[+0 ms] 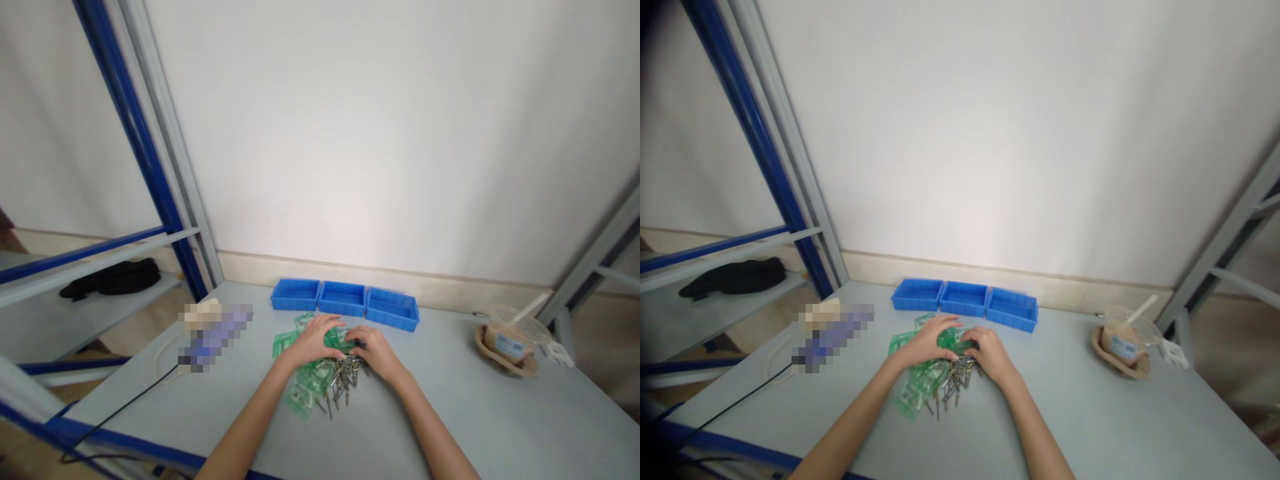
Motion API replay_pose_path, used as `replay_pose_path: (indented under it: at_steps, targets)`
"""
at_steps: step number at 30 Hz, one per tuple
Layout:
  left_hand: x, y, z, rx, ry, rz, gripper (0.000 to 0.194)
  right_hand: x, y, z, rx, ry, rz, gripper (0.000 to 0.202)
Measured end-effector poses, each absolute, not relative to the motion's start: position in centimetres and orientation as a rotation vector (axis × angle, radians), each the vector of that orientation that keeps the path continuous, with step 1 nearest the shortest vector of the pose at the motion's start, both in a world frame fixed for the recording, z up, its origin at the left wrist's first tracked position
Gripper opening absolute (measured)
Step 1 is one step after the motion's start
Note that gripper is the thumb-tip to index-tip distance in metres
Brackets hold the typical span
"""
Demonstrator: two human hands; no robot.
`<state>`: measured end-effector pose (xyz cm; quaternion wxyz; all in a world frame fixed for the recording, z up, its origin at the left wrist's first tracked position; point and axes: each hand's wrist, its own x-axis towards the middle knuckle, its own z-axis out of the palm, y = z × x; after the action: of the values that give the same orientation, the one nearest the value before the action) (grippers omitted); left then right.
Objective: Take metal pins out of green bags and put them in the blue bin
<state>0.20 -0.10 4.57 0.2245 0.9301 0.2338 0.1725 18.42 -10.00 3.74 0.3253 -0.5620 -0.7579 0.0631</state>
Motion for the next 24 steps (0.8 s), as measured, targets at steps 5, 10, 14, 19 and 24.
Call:
replay_pose_path:
  at_steps: [5, 10, 14, 19, 24]
  targets:
    - [0.0, -0.8, 2.8, 2.665, 0.736, 0.336, 0.076, 17.5, -10.5, 4.3, -1.455, -1.98, 0.228, 0.032]
    - [-2.4, 0.6, 2.8, 2.659, 0.839, 0.289, 0.064, 19.6, -10.8, 4.5, -1.762, -1.926, 0.123, 0.031]
    - [-3.4, 1.5, 3.5, 2.636, 0.886, 0.285, 0.064, 22.3, -10.8, 4.0, -1.85, -1.873, 0.292, 0.03]
    - [-1.8, 1.0, 4.9, 2.544, 0.865, 0.467, 0.046, 23.1, -10.5, 3.4, -1.867, -1.866, 0.363, 0.016]
    - [1.5, -0.3, 5.9, 2.543, 0.746, 0.806, 0.039, 22.6, -10.2, 3.3, -1.88, -1.868, 0.36, 0.012]
